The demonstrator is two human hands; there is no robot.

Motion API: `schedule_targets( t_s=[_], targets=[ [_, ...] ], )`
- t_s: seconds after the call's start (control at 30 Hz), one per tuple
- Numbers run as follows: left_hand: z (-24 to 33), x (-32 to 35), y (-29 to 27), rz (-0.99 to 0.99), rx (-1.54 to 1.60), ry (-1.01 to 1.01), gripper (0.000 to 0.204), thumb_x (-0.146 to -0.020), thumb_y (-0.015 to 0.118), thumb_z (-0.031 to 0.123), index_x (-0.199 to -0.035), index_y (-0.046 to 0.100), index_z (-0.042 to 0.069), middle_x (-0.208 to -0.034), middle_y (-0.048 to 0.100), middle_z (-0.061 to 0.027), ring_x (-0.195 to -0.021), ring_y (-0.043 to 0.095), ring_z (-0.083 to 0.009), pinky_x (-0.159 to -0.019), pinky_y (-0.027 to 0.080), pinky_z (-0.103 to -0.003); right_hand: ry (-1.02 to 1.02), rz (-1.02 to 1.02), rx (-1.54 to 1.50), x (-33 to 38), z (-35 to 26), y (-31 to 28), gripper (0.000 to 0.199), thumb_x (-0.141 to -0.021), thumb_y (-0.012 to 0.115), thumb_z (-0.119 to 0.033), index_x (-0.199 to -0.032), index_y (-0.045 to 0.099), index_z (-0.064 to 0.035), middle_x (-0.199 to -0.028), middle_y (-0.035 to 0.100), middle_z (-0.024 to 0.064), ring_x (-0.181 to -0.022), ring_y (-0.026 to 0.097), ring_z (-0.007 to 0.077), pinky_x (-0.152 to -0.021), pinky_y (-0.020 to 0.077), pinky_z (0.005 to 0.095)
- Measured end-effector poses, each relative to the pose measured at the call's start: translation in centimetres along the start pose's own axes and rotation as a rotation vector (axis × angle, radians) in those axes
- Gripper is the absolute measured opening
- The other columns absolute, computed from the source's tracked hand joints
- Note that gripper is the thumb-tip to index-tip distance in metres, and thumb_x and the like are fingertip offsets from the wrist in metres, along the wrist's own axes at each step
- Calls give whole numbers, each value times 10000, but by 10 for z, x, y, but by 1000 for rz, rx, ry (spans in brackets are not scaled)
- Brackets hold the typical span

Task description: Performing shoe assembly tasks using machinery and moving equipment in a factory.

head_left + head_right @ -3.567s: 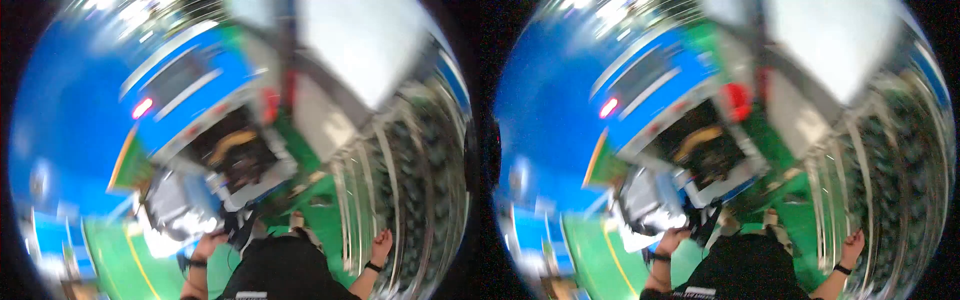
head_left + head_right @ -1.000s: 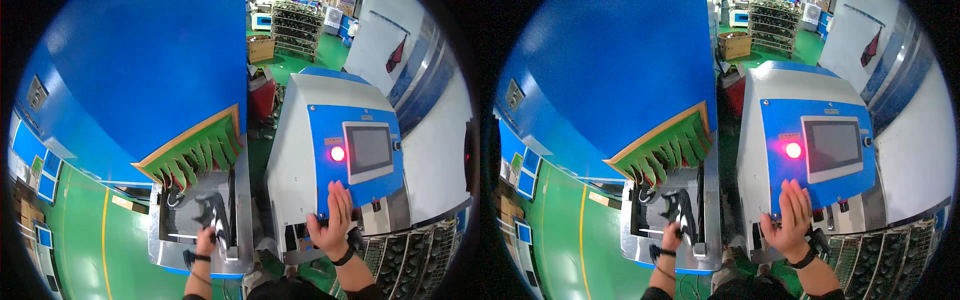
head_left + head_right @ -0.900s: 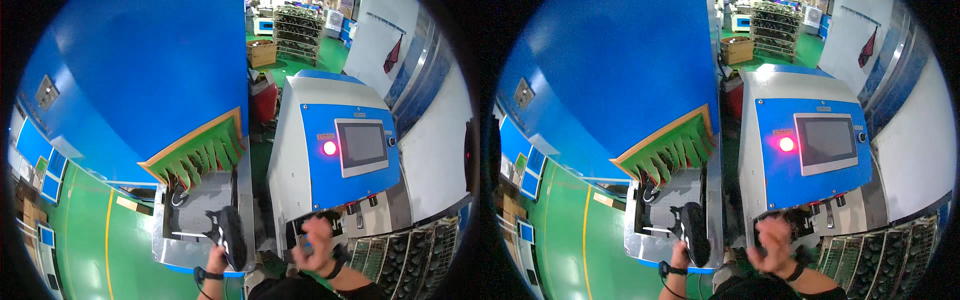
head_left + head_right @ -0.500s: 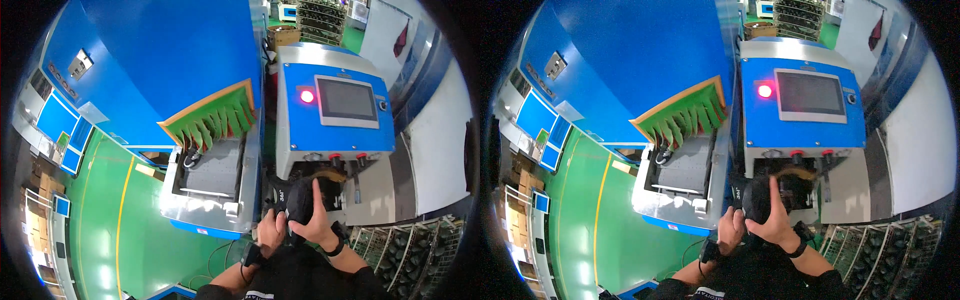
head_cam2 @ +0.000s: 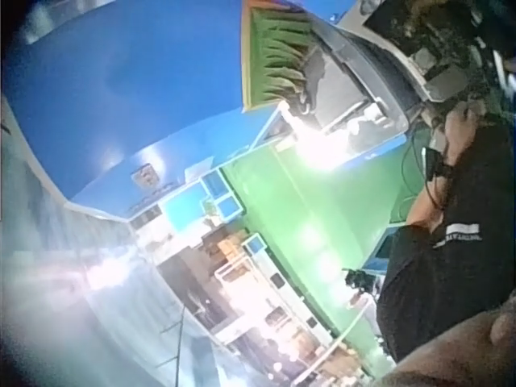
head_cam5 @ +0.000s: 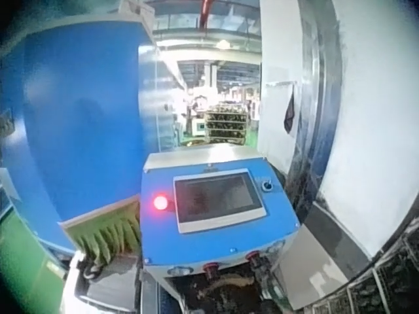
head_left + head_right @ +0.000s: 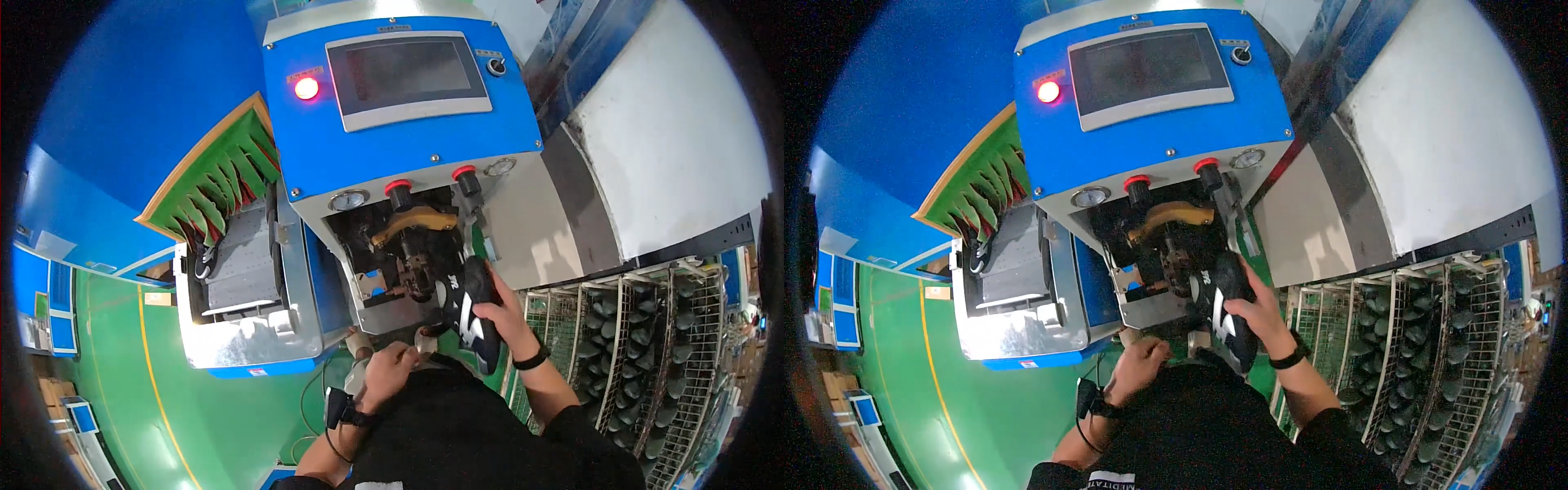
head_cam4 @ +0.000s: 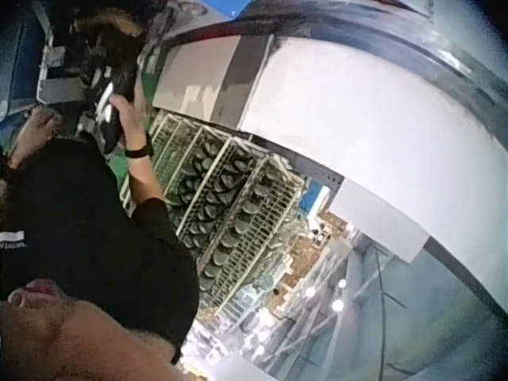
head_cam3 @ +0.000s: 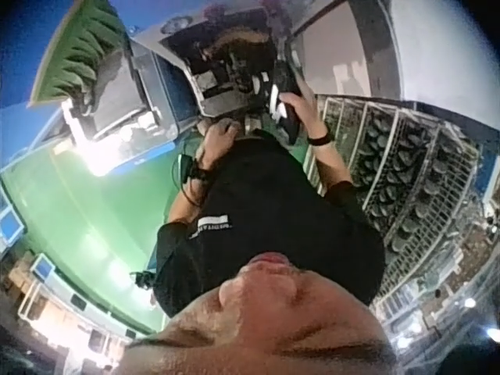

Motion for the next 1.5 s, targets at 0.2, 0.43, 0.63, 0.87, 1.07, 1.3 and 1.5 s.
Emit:
schedule_targets(
  t_s=[0.2, 0.43, 0.63, 0.87, 1.07, 1.3, 1.5],
  targets=[
    [-27, -10, -27, 84, 72, -130, 335, -972, 537, 340, -1024, 692, 48, -916, 706, -215, -920, 678, -411, -785, 525, -463, -136, 21, 561, -55, -25, 35, 903, -716, 766, -194, -1544, 406, -169, -1185, 661, 184, -989, 670, 292, -872, 510, 371],
    [-60, -17, -52, 73, -54, -113, 335, -952, 564, 364, -1039, 703, 72, -870, 703, -227, -873, 684, -424, -767, 534, -503, -65, -94, 1279, -92, -26, 100, 884, -832, 677, -397, -1593, 267, -212, -1214, 556, 339, -879, 647, 456, -733, 542, 493],
    [-73, -17, -81, 25, -90, -132, 327, -952, 517, 293, -1074, 688, 43, -946, 712, -216, -944, 695, -383, -826, 537, -440, 116, -74, 1402, -117, -18, 115, 923, -906, 625, -457, -1601, 137, -96, -1306, 387, 466, -957, 607, 558, -726, 549, 543],
    [-103, -47, -93, 36, -93, -195, 371, -965, 509, 371, -1054, 702, 67, -877, 722, -151, -857, 713, -288, -773, 537, -425, 12, 36, 1338, -97, -10, 118, 928, -908, 647, -450, -1564, 154, -16, -1299, 348, 530, -958, 593, 599, -728, 541, 563],
    [-41, -61, -77, -312, 314, -197, 429, -997, 460, 347, -1065, 710, 4, -959, 742, -144, -901, 718, -276, -810, 552, -379, -161, 183, 1207, -59, -37, 120, 910, -864, 704, -371, -1562, 208, -61, -1269, 414, 468, -976, 585, 587, -726, 531, 566],
    [-19, -59, -13, -865, 1015, -421, 671, -1012, 404, 630, -1360, 532, 71, -1189, 679, -85, -1034, 663, -230, -796, 550, -349, -583, 141, 1115, 57, -11, 107, 838, -780, 801, -303, -1519, 407, -257, -1325, 478, 330, -1059, 594, 528, -818, 547, 520],
    [-31, -35, 8, -940, 948, -571, 566, -1008, 426, 623, -1047, 652, 106, -803, 690, -17, -662, 632, -160, -658, 537, -272, -75, -226, 811, 95, -32, 101, 785, -876, 751, -361, -1545, 384, -176, -1382, 528, 275, -1250, 576, 390, -1043, 475, 431]
  ],
)
Point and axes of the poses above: each hand's wrist, its own x-axis away from the middle knuckle, its own y-axis out of the palm, z = x × y, the point moved 5 cm from there along -x, towards the middle knuckle
